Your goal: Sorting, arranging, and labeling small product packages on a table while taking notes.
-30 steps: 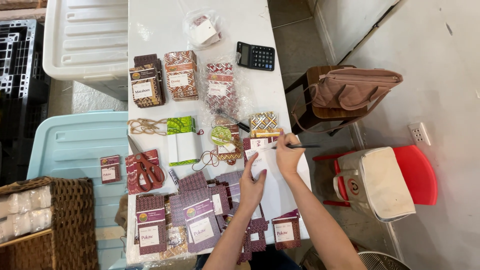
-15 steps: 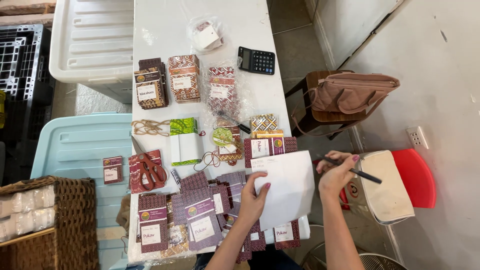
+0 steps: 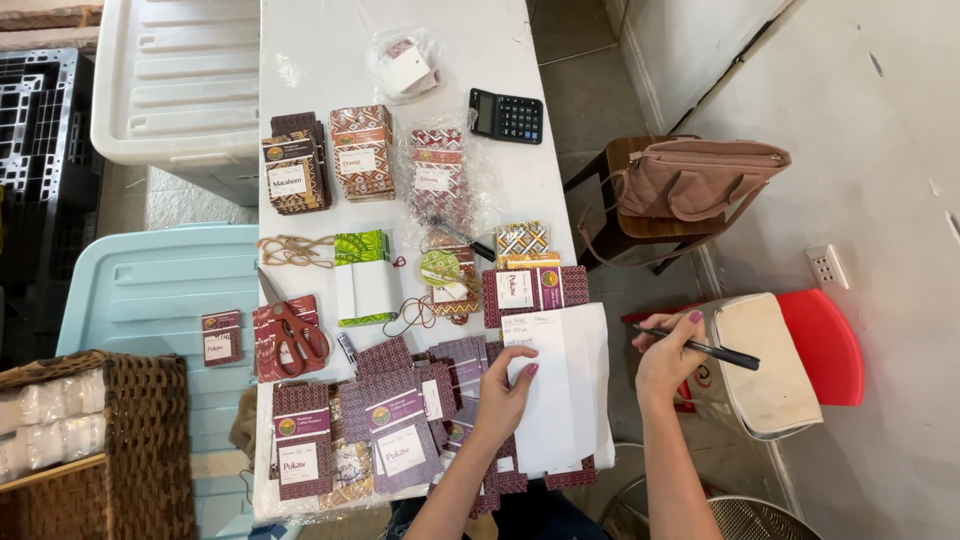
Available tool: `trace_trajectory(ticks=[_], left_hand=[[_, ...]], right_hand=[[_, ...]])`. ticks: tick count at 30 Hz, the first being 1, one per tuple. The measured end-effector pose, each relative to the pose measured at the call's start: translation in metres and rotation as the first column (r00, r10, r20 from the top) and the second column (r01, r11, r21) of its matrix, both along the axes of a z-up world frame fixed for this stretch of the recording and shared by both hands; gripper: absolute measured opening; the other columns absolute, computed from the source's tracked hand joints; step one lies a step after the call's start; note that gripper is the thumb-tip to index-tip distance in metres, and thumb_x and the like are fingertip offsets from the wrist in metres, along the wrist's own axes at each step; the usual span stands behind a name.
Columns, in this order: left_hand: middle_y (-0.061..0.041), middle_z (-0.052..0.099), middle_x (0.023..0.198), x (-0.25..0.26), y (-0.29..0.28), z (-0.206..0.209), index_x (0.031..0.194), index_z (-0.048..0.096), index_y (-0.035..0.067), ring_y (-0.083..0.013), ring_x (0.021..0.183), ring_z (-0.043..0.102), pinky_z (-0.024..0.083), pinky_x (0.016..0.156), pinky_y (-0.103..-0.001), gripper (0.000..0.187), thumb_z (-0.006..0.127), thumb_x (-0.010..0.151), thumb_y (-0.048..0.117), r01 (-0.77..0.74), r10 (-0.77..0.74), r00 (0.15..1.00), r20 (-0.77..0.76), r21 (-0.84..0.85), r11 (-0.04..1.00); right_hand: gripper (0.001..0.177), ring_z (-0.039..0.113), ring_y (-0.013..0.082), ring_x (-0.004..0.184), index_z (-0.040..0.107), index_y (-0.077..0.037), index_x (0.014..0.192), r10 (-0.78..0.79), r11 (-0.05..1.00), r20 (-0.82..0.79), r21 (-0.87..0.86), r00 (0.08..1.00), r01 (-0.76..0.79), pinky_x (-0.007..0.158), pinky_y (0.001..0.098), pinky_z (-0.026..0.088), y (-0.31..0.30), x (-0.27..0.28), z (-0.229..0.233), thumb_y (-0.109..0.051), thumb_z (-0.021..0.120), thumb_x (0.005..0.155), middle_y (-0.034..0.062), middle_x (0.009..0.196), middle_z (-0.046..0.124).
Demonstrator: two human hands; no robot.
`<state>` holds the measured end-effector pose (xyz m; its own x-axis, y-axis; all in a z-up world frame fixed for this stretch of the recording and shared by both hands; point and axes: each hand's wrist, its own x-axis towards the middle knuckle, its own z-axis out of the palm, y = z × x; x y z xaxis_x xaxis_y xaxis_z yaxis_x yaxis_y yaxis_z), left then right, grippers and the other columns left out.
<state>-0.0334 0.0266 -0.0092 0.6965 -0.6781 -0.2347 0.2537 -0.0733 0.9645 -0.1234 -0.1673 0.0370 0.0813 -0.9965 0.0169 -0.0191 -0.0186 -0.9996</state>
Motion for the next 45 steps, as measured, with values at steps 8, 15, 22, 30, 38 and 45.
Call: trace_trajectory(ticks=[8, 15, 22, 30, 38, 45], left_hand=[[-0.01, 0.073, 0.1, -0.003, -0.004, -0.001, 0.107, 0.073, 0.008, -0.0149, 0.109, 0.06, 0.045, 0.105, -0.039, 0.017, 0.069, 0.093, -0.001, -0.085, 0.098, 0.99, 0.103, -0.123, 0.989], [-0.009, 0.073, 0.101, -0.004, -0.004, 0.008, 0.106, 0.073, 0.008, -0.0145, 0.109, 0.06, 0.045, 0.105, -0.038, 0.016, 0.069, 0.094, -0.001, -0.084, 0.095, 0.991, 0.094, -0.118, 0.989], [-0.011, 0.072, 0.104, 0.012, -0.015, -0.01, 0.11, 0.072, 0.008, -0.018, 0.112, 0.059, 0.044, 0.106, -0.039, 0.019, 0.068, 0.094, -0.001, -0.167, 0.176, 0.979, 0.098, -0.093, 0.981], [-0.019, 0.072, 0.11, 0.015, -0.017, -0.004, 0.116, 0.068, 0.007, -0.0229, 0.113, 0.061, 0.046, 0.104, -0.044, 0.022, 0.068, 0.095, 0.003, -0.24, 0.236, 0.966, 0.109, 0.031, 0.97], [-0.011, 0.073, 0.108, 0.009, -0.003, 0.011, 0.116, 0.07, 0.008, -0.0149, 0.116, 0.057, 0.043, 0.108, -0.039, 0.024, 0.069, 0.094, 0.0, -0.202, 0.209, 0.972, 0.107, -0.073, 0.977], [-0.005, 0.071, 0.131, -0.013, 0.036, 0.027, 0.119, 0.066, 0.017, -0.0029, 0.044, 0.032, 0.025, 0.037, -0.021, 0.022, 0.065, 0.097, 0.016, -0.023, 0.027, 0.999, -0.023, 0.131, 0.991]], right_hand=[[0.045, 0.057, 0.0167, 0.042, 0.045, -0.013, 0.085, 0.092, 0.994, -0.06, -0.052, 0.994, -0.095, 0.039, 0.0227, 0.043, 0.002, -0.003, -0.005, -0.037, 0.027, 0.118, 0.0102, 0.066, 0.062], [0.041, 0.059, 0.0164, 0.051, 0.049, -0.011, 0.083, 0.089, 0.986, -0.149, -0.125, 0.985, -0.108, 0.048, 0.0243, 0.046, -0.004, -0.009, -0.016, -0.029, 0.044, 0.118, 0.0099, 0.069, 0.063], [0.057, 0.052, 0.0147, 0.04, 0.044, -0.013, 0.064, 0.071, 0.985, -0.111, -0.147, 0.991, -0.087, 0.041, 0.0206, 0.039, 0.002, 0.0, -0.018, -0.028, 0.041, 0.118, 0.0088, 0.06, 0.06], [0.052, 0.048, 0.0151, 0.031, 0.046, -0.011, 0.069, 0.118, 0.993, 0.148, -0.04, 0.982, -0.113, 0.029, 0.021, 0.034, 0.018, 0.044, -0.014, -0.033, 0.034, 0.115, 0.0071, 0.064, 0.052], [0.05, 0.045, 0.0113, 0.038, 0.052, -0.01, 0.084, 0.162, 0.985, 0.152, -0.089, 0.975, -0.15, 0.036, 0.0182, 0.03, 0.012, 0.041, -0.051, -0.045, 0.029, 0.111, 0.0045, 0.068, 0.046], [0.051, 0.055, 0.014, 0.067, 0.069, -0.002, 0.093, 0.158, 0.965, -0.22, -0.17, 0.963, -0.197, 0.065, 0.0284, 0.044, 0.021, 0.008, 0.0, -0.034, 0.035, 0.114, 0.0042, 0.071, 0.056]])
